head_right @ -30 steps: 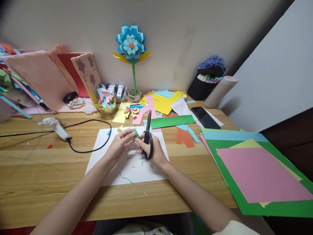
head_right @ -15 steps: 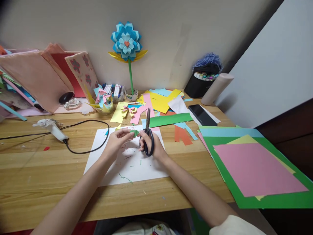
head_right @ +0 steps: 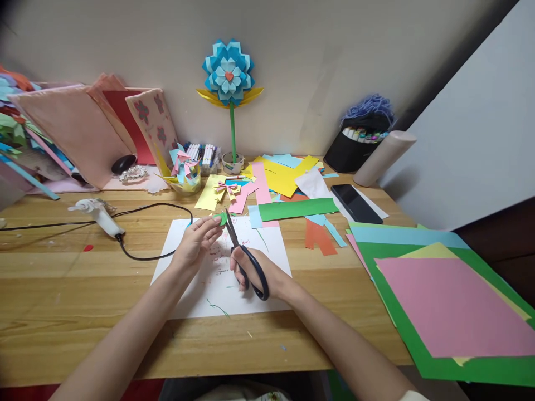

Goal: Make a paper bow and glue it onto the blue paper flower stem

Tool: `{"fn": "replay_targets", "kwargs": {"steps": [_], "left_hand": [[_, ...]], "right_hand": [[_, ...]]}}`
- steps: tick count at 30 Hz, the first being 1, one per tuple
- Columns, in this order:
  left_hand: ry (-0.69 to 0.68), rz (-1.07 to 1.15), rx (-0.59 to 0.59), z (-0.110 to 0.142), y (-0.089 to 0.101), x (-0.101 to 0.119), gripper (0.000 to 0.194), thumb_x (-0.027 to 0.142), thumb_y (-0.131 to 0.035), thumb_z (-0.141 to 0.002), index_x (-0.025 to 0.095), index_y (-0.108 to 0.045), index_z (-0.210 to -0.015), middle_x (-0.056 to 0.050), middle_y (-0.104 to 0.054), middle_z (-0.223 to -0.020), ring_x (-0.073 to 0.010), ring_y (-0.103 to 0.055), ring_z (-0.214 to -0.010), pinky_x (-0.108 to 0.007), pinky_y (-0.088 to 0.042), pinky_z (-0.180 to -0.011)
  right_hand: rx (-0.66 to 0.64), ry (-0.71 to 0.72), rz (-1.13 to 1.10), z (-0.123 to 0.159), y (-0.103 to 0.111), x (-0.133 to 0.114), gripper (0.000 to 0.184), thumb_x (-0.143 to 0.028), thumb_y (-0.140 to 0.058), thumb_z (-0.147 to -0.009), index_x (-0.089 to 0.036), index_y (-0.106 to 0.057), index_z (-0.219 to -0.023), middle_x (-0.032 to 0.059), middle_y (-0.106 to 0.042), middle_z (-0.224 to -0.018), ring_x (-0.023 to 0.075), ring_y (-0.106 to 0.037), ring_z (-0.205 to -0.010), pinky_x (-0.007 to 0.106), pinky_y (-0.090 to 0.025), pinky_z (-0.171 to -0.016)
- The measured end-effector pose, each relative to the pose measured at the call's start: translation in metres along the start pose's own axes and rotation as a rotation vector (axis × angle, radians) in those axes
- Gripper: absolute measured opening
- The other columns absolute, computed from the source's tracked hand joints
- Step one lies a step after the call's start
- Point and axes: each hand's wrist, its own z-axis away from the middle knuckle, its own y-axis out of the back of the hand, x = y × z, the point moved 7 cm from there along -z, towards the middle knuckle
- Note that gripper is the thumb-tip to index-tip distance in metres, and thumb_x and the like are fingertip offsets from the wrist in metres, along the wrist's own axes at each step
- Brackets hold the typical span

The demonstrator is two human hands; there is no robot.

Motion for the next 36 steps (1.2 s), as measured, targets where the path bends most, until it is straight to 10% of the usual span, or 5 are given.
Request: {"fn": "replay_targets", "kwargs": {"steps": [36], "left_hand": [[0.105,0.051,0.049,0.003,-0.003,-0.006,0.022,0.021,-0.077,-0.053,0.014,-0.066,-0.070,0.000,-0.067,-0.069,-0.0079,-0.062,-0.064,-0.021,-0.046,-0.075]], "right_hand": [[0.227,0.009,-0.010,-0.006,0.000,0.016,0.050,-0.068,-0.044,-0.072,-0.019,-0.042,-0.069,-0.0076,-0.037,-0.047,0.0056,-0.036,-0.034,0.018,-0.038,-0.033]]}}
